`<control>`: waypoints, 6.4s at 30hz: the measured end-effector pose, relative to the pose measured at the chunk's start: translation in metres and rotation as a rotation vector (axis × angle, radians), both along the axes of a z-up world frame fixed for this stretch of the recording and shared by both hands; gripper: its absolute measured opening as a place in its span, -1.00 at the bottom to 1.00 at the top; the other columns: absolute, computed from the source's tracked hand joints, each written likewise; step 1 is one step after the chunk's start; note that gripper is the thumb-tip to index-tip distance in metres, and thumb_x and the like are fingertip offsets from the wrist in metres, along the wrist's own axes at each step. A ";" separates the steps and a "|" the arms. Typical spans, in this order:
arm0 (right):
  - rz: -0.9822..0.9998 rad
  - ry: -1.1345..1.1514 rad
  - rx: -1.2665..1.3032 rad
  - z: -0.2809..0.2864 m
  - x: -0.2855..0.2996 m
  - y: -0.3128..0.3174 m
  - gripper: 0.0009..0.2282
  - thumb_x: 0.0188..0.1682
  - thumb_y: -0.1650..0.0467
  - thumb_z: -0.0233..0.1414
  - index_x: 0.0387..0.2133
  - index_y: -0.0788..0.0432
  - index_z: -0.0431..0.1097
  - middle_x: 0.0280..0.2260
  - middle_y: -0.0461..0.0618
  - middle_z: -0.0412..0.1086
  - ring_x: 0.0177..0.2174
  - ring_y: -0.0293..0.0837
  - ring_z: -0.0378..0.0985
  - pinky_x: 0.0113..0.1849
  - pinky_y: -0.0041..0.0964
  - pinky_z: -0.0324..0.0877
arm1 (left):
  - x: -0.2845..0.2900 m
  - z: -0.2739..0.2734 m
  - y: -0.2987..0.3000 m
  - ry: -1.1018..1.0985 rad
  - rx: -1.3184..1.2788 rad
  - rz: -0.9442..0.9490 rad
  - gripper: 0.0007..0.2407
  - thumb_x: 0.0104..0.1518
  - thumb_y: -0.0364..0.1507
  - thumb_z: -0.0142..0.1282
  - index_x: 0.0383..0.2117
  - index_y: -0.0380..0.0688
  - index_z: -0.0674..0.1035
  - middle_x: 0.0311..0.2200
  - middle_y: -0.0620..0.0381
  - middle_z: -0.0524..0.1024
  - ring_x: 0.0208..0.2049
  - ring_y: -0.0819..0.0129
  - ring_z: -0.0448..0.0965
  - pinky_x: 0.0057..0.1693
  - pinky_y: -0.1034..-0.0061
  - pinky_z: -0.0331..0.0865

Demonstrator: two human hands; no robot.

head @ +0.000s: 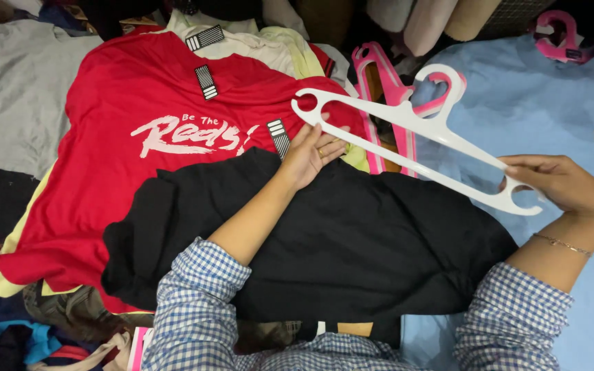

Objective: The person picks up a black t-shirt from a pile of clothes, places a white hanger inside it, and smooths the fabric. They then pick up a red t-shirt, place a pink hanger inside it, and smooth it out.

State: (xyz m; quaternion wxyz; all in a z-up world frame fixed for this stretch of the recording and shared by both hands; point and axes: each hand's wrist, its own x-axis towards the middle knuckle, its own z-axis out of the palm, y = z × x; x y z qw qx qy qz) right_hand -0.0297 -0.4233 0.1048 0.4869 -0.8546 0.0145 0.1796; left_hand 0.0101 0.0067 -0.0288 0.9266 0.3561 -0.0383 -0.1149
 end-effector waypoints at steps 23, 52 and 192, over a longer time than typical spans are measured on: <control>0.270 -0.731 -0.578 -0.004 0.013 0.152 -0.02 -0.41 0.27 0.41 0.34 0.28 0.05 0.08 0.32 0.35 0.05 0.28 0.35 0.05 0.11 0.18 | -0.020 0.026 0.004 0.034 0.129 0.194 -0.77 0.38 -0.34 -0.19 0.09 -0.08 0.32 -0.04 -0.42 0.57 -0.04 -0.08 0.66 0.15 0.18 0.52; 0.316 -0.406 -0.497 -0.001 0.008 0.172 0.01 -0.42 0.41 0.39 0.39 0.09 -0.03 0.30 0.19 0.14 0.25 0.21 0.11 0.17 0.12 0.12 | -0.014 0.058 0.144 0.004 1.917 -0.124 -0.80 0.06 -0.28 0.25 -0.29 -0.06 0.57 -0.23 0.07 0.53 -0.23 0.13 0.55 -0.20 0.25 0.38; 0.709 -0.499 -0.532 -0.039 -0.032 0.288 -0.74 0.11 0.18 -0.03 -0.31 0.08 0.51 -0.38 0.20 0.63 -0.26 0.22 0.67 0.03 0.03 0.25 | -0.010 0.080 0.183 -0.189 1.652 -0.309 -0.49 -0.15 -0.06 0.46 -0.08 -0.01 0.66 -0.22 -0.13 0.65 -0.14 -0.01 0.65 -0.09 0.24 0.52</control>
